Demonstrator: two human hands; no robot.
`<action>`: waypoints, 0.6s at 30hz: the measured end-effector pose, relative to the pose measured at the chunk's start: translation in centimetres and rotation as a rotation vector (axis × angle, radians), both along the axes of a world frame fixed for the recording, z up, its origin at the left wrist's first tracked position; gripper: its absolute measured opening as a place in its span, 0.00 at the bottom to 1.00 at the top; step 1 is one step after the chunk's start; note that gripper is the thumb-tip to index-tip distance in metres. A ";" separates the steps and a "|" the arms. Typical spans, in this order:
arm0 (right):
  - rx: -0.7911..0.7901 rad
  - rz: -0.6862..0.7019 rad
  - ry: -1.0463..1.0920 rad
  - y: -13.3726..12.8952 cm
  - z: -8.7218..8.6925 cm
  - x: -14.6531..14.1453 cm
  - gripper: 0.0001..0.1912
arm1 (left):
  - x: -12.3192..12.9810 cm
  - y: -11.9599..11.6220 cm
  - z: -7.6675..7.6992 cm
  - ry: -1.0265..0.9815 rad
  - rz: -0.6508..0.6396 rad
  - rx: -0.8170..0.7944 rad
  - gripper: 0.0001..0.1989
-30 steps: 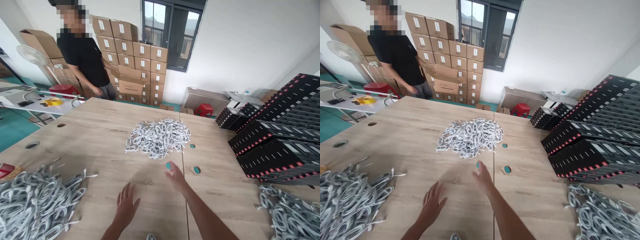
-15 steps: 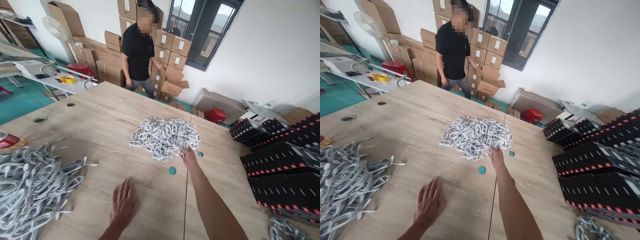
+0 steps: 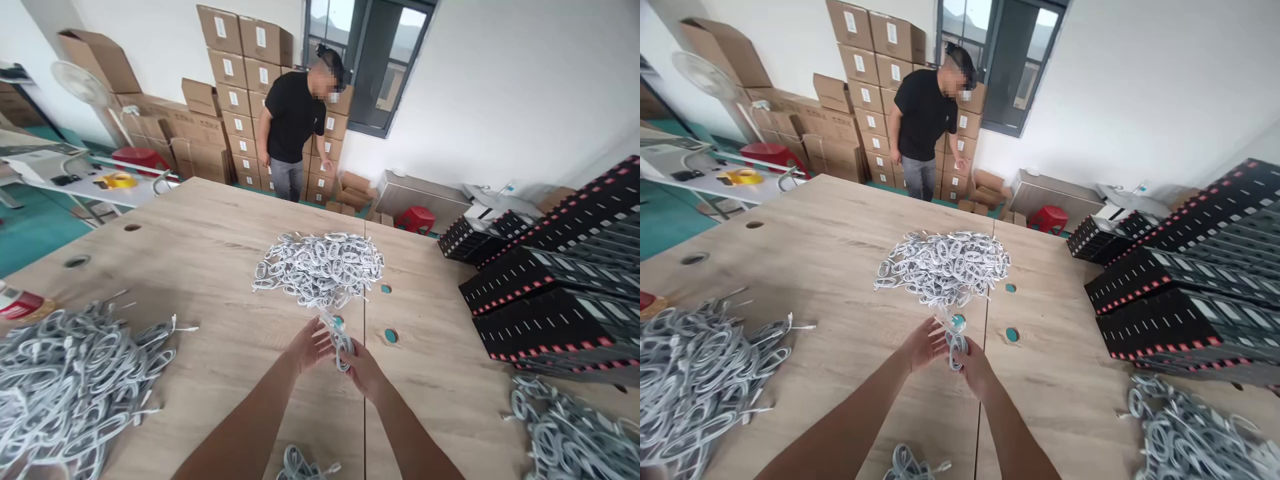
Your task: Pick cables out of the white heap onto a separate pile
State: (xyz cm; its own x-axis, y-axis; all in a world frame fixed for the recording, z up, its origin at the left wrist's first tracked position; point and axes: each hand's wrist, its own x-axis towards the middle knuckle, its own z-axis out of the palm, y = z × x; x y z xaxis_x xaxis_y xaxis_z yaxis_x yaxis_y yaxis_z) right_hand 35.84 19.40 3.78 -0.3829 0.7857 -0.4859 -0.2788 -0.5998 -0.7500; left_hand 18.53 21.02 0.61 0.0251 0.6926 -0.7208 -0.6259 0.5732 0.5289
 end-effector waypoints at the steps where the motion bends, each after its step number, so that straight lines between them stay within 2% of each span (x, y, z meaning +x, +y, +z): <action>1: -0.054 0.008 0.023 -0.6 -0.3 0.2 0.27 | -0.1 -0.3 -0.2 0.011 0.011 -0.029 0.24; 3: -0.183 -0.024 0.072 -1.6 -0.9 0.7 0.19 | -0.6 -1.3 -0.8 0.064 0.034 -0.093 0.18; 5: -0.307 -0.090 0.117 -2.6 -1.5 1.3 0.10 | -1.1 -2.6 -1.5 0.125 0.047 -0.139 0.17; 7: -0.391 -0.131 0.152 -3.8 -2.2 1.9 0.06 | -1.5 -3.8 -2.1 0.174 0.038 -0.144 0.17; 12: -0.457 -0.176 0.099 -6.8 -2.8 2.8 0.11 | -2.5 -6.3 -3.0 0.338 -0.069 -0.045 0.18; 16: -0.442 -0.174 0.048 -9.7 -3.0 3.2 0.14 | -5.1 -8.0 -3.4 0.683 -0.148 0.068 0.19; 18: -0.394 -0.057 0.011 -11.3 -3.3 3.5 0.19 | -6.8 -9.2 -3.6 0.905 -0.176 0.128 0.18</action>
